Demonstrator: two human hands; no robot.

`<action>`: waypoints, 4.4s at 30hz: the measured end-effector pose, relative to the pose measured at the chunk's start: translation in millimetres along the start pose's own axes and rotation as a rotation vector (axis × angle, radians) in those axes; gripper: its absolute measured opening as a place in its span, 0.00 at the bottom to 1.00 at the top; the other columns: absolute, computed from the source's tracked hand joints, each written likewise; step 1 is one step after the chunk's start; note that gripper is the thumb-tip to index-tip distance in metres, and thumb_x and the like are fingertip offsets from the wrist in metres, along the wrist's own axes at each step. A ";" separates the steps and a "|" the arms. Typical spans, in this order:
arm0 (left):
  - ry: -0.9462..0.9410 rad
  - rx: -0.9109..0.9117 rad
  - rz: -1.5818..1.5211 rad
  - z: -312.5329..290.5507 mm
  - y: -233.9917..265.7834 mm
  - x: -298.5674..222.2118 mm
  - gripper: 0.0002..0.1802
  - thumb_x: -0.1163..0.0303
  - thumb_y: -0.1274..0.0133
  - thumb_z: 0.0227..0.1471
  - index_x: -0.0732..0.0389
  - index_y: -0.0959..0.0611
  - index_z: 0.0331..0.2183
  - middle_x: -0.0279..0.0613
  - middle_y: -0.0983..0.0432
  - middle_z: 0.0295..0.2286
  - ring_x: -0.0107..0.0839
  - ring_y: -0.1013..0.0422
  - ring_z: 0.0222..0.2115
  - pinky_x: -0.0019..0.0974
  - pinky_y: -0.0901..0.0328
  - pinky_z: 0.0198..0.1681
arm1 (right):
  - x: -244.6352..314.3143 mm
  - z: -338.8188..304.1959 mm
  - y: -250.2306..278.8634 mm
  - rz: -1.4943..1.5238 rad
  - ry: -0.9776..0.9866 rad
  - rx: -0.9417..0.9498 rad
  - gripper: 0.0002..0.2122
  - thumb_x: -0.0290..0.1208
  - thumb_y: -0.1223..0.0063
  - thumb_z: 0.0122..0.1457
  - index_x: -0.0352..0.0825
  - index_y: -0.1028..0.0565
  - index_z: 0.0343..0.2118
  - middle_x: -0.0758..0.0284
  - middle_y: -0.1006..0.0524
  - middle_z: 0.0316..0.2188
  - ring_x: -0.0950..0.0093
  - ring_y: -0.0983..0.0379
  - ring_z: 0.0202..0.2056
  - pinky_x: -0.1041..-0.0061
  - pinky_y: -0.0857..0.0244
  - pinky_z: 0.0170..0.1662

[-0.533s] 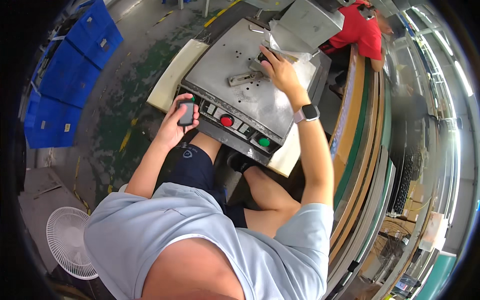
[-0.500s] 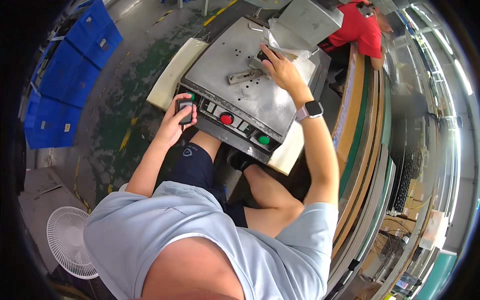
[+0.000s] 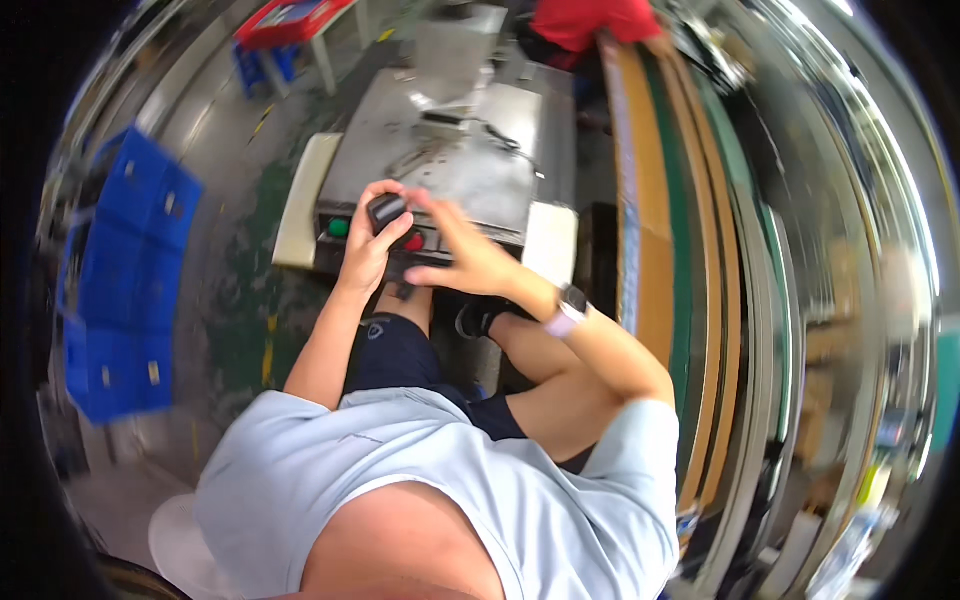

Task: Assemble electronic parts by taking components from a conveyor belt and using a press machine.

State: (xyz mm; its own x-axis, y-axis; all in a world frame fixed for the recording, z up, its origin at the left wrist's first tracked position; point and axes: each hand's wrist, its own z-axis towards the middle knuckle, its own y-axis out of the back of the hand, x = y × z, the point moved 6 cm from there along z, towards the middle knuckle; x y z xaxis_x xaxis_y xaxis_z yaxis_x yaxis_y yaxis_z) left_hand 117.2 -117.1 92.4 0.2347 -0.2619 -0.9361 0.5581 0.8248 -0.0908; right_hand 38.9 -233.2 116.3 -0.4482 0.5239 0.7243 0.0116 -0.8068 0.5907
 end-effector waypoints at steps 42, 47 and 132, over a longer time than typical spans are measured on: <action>-0.031 0.274 -0.200 198.2 55.1 112.4 0.43 0.86 0.38 0.39 0.56 0.38 0.55 0.49 0.27 0.47 0.39 0.29 0.45 0.37 0.36 0.51 | 40.6 -84.3 149.0 -0.253 -0.391 -0.063 0.18 0.23 0.43 0.52 0.27 0.28 0.47 0.61 0.26 0.43 0.69 0.29 0.42 0.74 0.35 0.47; 0.052 0.302 -0.272 64.0 9.0 19.1 0.44 0.86 0.36 0.34 0.57 0.39 0.53 0.50 0.26 0.46 0.38 0.28 0.44 0.36 0.31 0.44 | 19.6 -45.0 106.6 -0.323 -0.199 -0.359 0.23 0.34 0.41 0.54 0.27 0.31 0.50 0.61 0.26 0.44 0.65 0.28 0.43 0.71 0.35 0.48; -0.542 1.532 0.267 -66.0 -206.7 -97.6 0.09 0.75 0.46 0.46 0.60 0.23 0.34 0.38 0.25 0.33 0.38 0.28 0.34 0.39 0.34 0.37 | 194.8 -25.5 -174.8 1.225 0.202 0.786 0.25 0.35 0.50 0.60 0.18 0.35 0.53 0.60 0.30 0.54 0.70 0.35 0.51 0.73 0.41 0.57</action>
State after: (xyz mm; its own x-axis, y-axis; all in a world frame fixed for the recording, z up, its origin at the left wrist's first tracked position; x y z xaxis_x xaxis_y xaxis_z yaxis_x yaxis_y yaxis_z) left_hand -73.6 -229.0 180.1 0.4976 -0.6083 -0.6184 0.5997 -0.2739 0.7519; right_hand -73.2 3.0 145.1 0.0858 -0.4620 0.8827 0.9112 -0.3218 -0.2570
